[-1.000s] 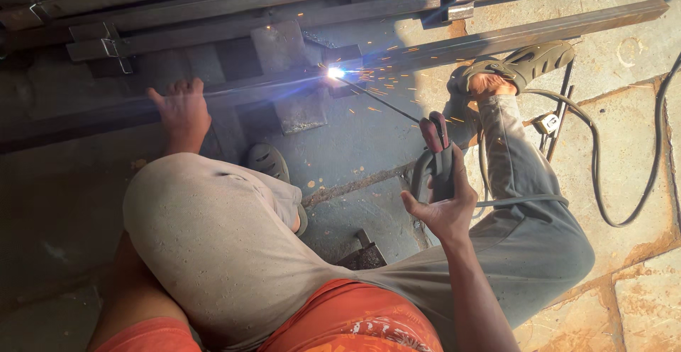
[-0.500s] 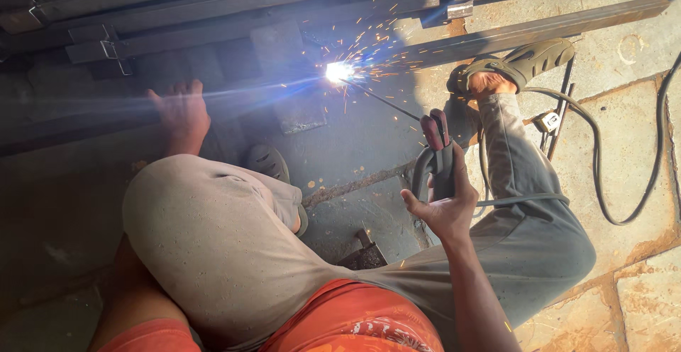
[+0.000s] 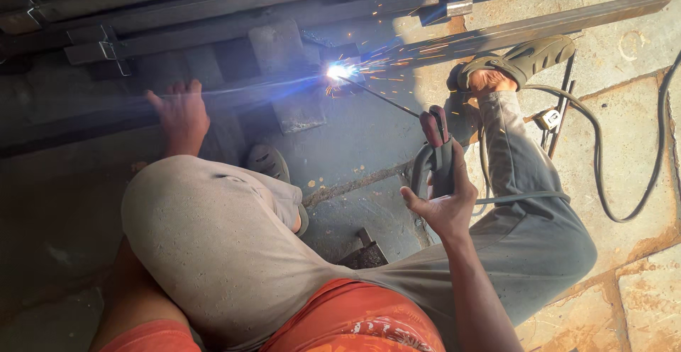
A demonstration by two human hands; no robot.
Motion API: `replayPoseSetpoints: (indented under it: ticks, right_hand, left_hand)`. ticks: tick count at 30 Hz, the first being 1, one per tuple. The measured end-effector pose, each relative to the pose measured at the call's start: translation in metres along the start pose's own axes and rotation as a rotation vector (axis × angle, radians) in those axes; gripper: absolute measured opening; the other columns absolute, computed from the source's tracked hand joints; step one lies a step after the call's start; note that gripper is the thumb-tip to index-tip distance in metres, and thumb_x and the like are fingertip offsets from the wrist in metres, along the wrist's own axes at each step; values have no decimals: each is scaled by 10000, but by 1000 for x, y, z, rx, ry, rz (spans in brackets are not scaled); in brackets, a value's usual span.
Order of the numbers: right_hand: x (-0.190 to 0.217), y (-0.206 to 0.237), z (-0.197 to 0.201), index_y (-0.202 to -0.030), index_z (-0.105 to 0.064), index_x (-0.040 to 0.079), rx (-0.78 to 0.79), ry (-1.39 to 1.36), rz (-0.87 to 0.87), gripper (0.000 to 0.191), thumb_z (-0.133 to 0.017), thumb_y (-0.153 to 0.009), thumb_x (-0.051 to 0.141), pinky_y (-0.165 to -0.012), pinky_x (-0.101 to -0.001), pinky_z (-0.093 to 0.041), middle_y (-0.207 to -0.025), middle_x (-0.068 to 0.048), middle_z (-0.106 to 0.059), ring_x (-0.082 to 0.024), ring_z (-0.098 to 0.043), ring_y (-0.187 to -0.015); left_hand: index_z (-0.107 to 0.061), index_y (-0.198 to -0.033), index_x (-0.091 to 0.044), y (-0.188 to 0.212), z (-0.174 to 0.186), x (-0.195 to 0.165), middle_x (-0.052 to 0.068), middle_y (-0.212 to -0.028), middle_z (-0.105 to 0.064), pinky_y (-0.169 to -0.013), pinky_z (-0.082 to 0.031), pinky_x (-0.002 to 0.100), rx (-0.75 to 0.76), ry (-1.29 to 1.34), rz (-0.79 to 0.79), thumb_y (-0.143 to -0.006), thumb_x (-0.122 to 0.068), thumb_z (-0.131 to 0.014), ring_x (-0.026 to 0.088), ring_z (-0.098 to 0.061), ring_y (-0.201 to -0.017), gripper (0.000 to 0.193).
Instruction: The person sits on the ground and uses a welding torch to join metal bars together. They hold the metal pieces in place with one hand while applying the welding torch with the other, creating visible sparks and molten metal at the joints.
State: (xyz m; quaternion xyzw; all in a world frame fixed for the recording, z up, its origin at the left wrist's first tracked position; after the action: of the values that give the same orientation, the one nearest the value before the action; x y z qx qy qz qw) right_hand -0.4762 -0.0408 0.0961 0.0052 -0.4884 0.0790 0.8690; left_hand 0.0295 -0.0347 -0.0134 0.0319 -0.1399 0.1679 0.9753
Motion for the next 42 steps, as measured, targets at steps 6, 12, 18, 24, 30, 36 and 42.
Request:
replayPoseSetpoints:
  ticks: [6,12,18,24,30,36,42]
  right_hand:
    - [-2,4,-1,-1584,-429,63,5,-23,-47,1114,-950,-627,295,-622,-192,-467,-818,16,-586,-32,-531,-673]
    - [-5,9,7,-1588,-408,33,-20,-34,-62,1131,-939,-635,331,-684,-184,-517,-911,21,-656,-27,-596,-757]
    - [-1,5,11,-1574,-411,-12,-49,-139,-35,1108,-938,-651,300,-746,-178,-494,-1016,24,-671,-23,-580,-839]
    - [2,4,3,-1564,-458,21,-1,-73,-128,1071,-919,-630,271,-704,-184,-460,-833,20,-584,-40,-528,-735]
    - [7,0,3,-1544,-438,21,-13,-75,-86,1075,-917,-623,301,-708,-168,-486,-875,46,-611,-21,-556,-748]
    - [9,-3,2,-1562,-446,32,1,-79,-63,1053,-918,-668,327,-728,-176,-475,-866,37,-598,-27,-552,-762]
    - [6,-3,3,-1566,-443,54,6,-68,-77,1068,-919,-660,359,-657,-188,-471,-831,32,-587,-28,-547,-702]
  left_hand:
    - [-645,-1259,-173,-1,-3,1,76,-1138,-687,-1058,-262,678,16,4,9,-717,-191,-799,272,-667,-1103,564]
    - [-654,-1207,-188,-3,-9,0,87,-1134,-703,-1091,-206,695,10,34,29,-733,-122,-802,282,-655,-1136,501]
    - [-682,-1169,-167,1,-3,0,60,-1102,-708,-1118,-243,650,38,8,13,-786,-105,-830,266,-661,-1130,416]
    - [-684,-1172,-169,-2,-4,-1,62,-1108,-713,-1105,-250,645,65,-13,36,-749,-137,-850,258,-668,-1121,455]
    - [-686,-1221,-166,-2,-6,0,62,-1114,-713,-1107,-253,642,50,-7,39,-771,-127,-831,253,-670,-1121,474]
    - [-690,-1229,-164,-5,-5,0,60,-1118,-716,-1098,-258,643,52,-16,34,-759,-142,-837,252,-671,-1116,493]
    - [-692,-1219,-162,-3,-3,0,63,-1135,-721,-1099,-274,640,98,9,47,-750,-127,-840,263,-672,-1136,493]
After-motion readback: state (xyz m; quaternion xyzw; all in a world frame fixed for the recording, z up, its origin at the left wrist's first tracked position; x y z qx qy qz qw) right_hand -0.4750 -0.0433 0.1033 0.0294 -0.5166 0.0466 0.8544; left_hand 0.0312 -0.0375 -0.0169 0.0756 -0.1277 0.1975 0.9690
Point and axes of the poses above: each hand's wrist, its own y-axis away from the middle knuckle, its own z-axis out of the back of the hand, x = y × z, the point moved 5 cm from there along -y, towards the middle knuckle
